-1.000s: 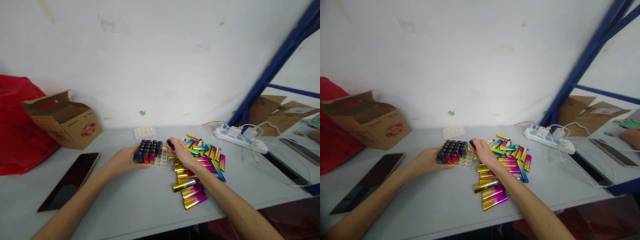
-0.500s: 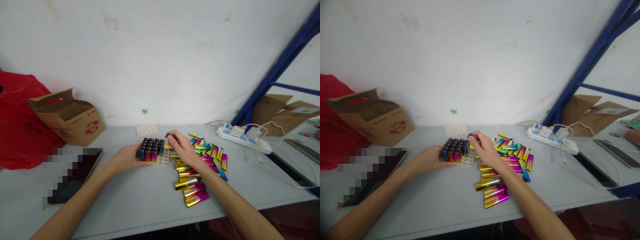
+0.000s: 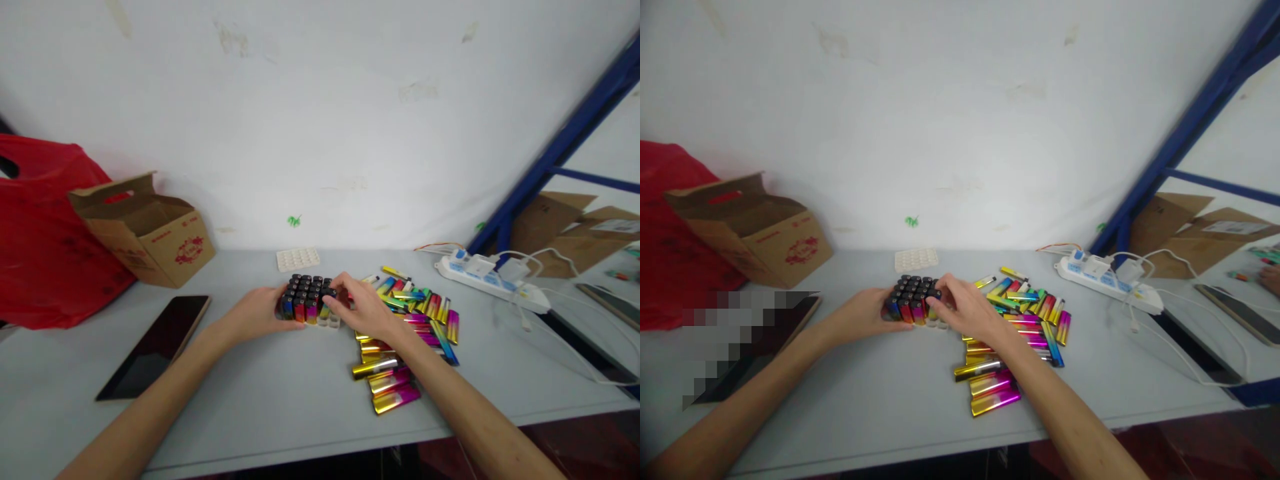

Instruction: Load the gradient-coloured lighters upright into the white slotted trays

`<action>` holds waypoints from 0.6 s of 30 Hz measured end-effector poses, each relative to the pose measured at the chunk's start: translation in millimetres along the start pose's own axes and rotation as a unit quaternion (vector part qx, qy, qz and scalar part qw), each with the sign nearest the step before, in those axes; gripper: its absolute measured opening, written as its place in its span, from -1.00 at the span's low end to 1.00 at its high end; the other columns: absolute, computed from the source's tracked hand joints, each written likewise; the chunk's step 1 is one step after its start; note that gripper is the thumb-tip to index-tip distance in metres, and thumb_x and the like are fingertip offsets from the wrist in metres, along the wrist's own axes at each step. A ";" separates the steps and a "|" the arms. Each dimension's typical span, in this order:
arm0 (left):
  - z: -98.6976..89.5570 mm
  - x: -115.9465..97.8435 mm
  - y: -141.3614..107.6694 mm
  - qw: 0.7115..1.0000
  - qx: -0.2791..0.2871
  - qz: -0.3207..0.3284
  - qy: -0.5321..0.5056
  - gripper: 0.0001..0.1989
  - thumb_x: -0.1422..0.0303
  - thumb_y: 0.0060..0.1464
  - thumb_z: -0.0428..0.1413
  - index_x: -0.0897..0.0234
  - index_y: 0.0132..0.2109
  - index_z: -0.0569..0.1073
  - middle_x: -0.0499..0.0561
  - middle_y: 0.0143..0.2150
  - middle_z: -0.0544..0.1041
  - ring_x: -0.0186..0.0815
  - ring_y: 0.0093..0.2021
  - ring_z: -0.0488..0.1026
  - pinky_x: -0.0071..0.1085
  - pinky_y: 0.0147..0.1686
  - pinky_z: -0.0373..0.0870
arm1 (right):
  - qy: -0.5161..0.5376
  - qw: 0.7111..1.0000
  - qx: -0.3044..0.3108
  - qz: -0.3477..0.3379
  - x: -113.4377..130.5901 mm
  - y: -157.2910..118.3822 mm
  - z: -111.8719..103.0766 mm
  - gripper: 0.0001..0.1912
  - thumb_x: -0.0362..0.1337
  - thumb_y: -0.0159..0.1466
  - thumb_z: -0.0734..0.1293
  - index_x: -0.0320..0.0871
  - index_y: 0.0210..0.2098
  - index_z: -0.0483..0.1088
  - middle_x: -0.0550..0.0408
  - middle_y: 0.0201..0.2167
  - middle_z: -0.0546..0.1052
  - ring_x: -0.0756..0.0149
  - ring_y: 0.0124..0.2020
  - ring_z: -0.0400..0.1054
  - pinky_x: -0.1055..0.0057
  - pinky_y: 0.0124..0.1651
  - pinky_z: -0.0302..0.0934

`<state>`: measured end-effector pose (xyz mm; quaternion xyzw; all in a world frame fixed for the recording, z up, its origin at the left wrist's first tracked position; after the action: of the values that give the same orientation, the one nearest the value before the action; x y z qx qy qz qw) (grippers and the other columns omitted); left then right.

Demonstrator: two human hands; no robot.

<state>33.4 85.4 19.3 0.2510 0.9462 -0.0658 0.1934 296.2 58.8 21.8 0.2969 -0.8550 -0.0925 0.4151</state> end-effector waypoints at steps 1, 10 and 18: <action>0.1 0.3 0.2 1.000 0.001 0.000 0.000 -0.32 -0.20 0.06 0.28 0.20 0.13 0.54 0.13 -0.04 0.73 0.04 -0.10 0.67 -0.28 -0.17 0.46 | -0.005 1.000 0.003 -0.002 -0.8 0.3 -0.6 -0.79 -0.06 0.48 0.35 -0.05 -0.15 0.34 0.17 -0.39 0.50 0.29 -0.40 0.34 0.37 -0.29 0.12; 1.4 4.1 -0.4 1.000 -0.002 0.009 -0.011 -0.31 -0.18 0.06 0.29 0.16 0.17 0.53 0.10 -0.02 0.73 0.03 -0.06 0.67 -0.28 -0.13 0.47 | -0.002 0.999 0.032 -0.013 -3.4 0.6 -1.7 -0.77 -0.08 0.42 0.43 -0.05 -0.10 0.39 0.16 -0.35 0.55 0.28 -0.38 0.39 0.38 -0.28 0.18; 0.8 2.2 -0.3 1.000 0.006 0.003 -0.001 -0.26 -0.24 0.07 0.26 0.20 0.17 0.51 0.11 -0.06 0.72 0.03 -0.12 0.66 -0.27 -0.19 0.46 | -0.109 0.992 -0.066 -0.007 -31.1 5.1 -37.9 -0.73 -0.13 0.58 0.21 -0.10 -0.09 0.49 0.02 -0.28 0.58 0.19 -0.26 0.45 0.28 -0.08 0.28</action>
<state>31.8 86.0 17.7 0.2551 0.9447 -0.0711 0.1932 337.9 84.5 27.7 0.2635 -0.8851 -0.1834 0.3370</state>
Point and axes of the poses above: each hand's wrist, its own y-axis towards the middle knuckle, its own z-axis out of the palm, x = y × z, the point moved 1 cm from there along y, towards the middle knuckle
